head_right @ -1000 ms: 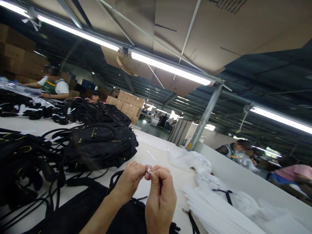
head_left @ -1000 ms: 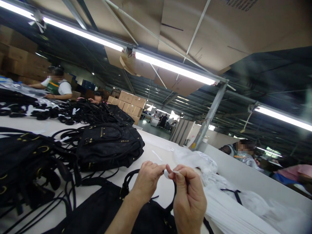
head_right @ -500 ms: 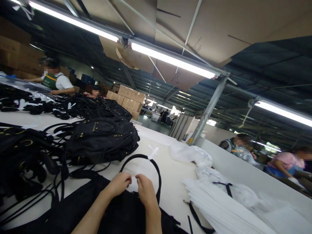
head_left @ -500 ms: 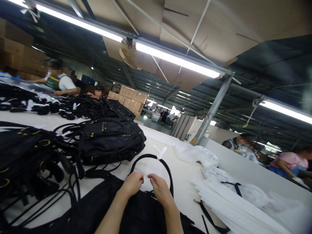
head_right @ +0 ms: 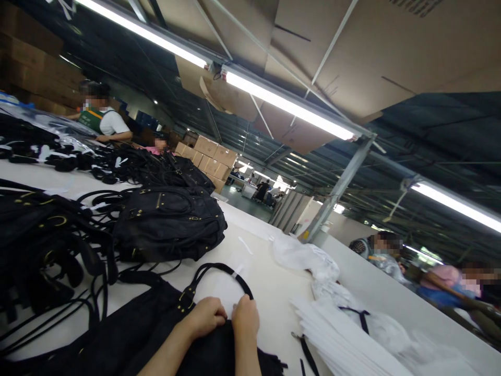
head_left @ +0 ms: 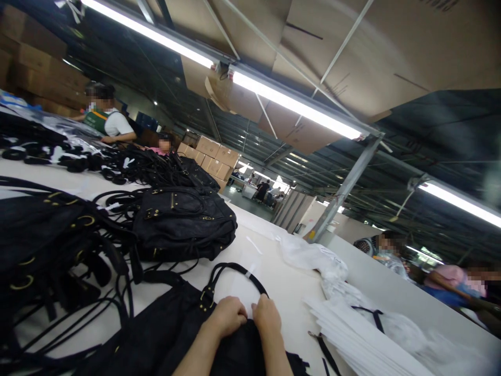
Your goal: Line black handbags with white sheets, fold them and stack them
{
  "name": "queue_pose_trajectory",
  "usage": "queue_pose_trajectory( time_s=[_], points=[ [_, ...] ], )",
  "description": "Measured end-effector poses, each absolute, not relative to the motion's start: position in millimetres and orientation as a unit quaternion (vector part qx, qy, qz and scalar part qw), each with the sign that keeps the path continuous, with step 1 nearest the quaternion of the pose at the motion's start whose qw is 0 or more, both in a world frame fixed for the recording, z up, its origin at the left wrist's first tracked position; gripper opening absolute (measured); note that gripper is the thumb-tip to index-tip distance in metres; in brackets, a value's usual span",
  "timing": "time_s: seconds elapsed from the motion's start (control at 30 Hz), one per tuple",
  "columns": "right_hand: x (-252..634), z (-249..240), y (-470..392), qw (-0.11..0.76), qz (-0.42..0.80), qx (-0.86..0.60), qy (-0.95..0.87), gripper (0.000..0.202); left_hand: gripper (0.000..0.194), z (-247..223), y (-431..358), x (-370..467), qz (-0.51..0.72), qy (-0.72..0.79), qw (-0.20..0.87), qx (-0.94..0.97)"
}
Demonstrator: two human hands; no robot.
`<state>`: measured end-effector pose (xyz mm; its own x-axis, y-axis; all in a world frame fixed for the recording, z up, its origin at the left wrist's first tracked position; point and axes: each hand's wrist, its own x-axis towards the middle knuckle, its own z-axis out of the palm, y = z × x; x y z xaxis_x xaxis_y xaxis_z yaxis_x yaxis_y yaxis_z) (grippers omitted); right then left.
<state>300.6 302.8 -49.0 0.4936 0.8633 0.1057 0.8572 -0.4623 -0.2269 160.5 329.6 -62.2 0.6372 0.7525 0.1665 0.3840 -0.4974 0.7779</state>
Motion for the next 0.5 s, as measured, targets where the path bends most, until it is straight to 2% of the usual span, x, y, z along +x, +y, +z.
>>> queue_pose_trajectory(
  time_s=[0.13,0.27,0.4,0.5],
  points=[
    [308.0,-45.5,324.0,0.129,0.069,-0.869,-0.473,0.033,0.024,-76.5,338.3,160.8,0.343,0.353,0.439,0.752],
    [313.1,-42.7,336.6,0.18,0.156,-0.861,-0.449,0.021,0.028,-86.4,348.6,165.7,0.453,0.379,0.519,0.618],
    [313.5,-31.6,338.4,0.306,0.267,-0.797,-0.447,0.022,0.019,-92.4,363.3,171.8,0.52,0.378,0.605,0.47],
    [310.6,-9.7,323.1,0.423,0.33,-0.706,-0.463,0.033,0.006,-91.0,370.8,170.2,0.55,0.343,0.664,0.373]
  ],
)
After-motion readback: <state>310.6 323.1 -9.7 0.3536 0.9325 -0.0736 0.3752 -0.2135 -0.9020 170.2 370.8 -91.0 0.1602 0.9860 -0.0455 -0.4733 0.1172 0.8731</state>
